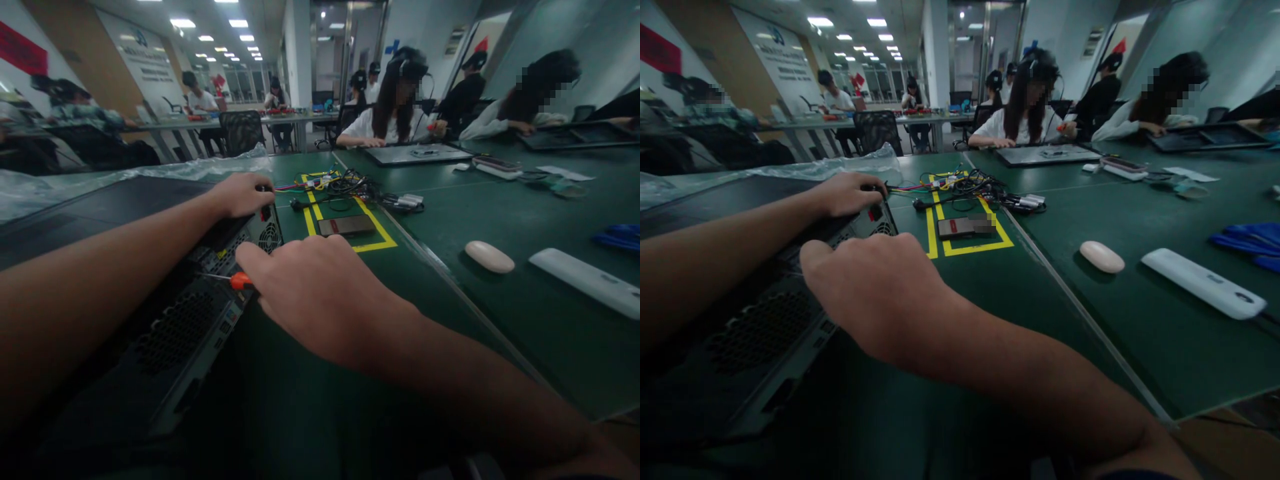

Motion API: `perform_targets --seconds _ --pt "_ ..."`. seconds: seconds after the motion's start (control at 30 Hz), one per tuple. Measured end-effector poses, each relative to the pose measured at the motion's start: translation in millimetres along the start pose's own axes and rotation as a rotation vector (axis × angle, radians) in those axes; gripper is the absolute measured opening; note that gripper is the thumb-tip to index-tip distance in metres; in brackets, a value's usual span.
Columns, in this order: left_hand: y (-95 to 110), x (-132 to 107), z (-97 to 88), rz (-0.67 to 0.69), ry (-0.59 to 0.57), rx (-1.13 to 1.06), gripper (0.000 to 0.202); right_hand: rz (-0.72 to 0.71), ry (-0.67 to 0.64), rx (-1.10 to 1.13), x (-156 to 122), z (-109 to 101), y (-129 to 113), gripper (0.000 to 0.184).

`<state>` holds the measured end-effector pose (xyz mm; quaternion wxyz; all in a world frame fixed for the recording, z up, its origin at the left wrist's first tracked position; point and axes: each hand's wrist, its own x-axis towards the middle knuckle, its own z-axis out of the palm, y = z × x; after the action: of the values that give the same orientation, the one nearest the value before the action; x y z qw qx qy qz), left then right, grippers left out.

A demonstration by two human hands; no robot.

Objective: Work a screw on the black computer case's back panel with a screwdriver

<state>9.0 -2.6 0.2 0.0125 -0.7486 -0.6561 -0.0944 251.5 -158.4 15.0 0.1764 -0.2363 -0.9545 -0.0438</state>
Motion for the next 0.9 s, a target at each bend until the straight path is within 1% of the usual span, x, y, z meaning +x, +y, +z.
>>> perform_targets --seconds 0.23,0.33,0.43,0.6,0.67,0.8,0.9 --pt "0.8 -0.6 -0.4 -0.023 0.005 0.017 0.054 -0.017 0.018 0.035 -1.7 -0.8 2.1 0.028" --pt "0.9 -0.8 -0.1 -0.010 0.001 0.027 0.054 -0.023 0.014 0.051 -1.8 -0.2 3.6 0.032" --pt "-0.2 -0.6 -0.2 0.014 0.005 0.020 0.055 -0.030 -0.010 0.076 -0.9 -0.9 5.5 0.035" --pt "-1.5 0.1 0.0 0.005 -0.006 0.009 0.054 -0.065 -0.092 0.089 0.8 -2.0 4.8 0.042" --pt "-1.0 0.0 -0.1 0.007 0.001 0.011 0.053 -0.067 -0.083 0.109 0.9 -0.1 3.7 0.040" --pt "1.0 -0.9 -1.9 0.013 -0.009 0.026 0.054 -0.079 0.012 0.115 0.1 5.1 3.7 0.026" --pt "2.2 -1.5 -3.3 0.009 -0.012 0.032 0.054 -0.090 -0.012 0.107 0.0 4.7 4.9 0.029"
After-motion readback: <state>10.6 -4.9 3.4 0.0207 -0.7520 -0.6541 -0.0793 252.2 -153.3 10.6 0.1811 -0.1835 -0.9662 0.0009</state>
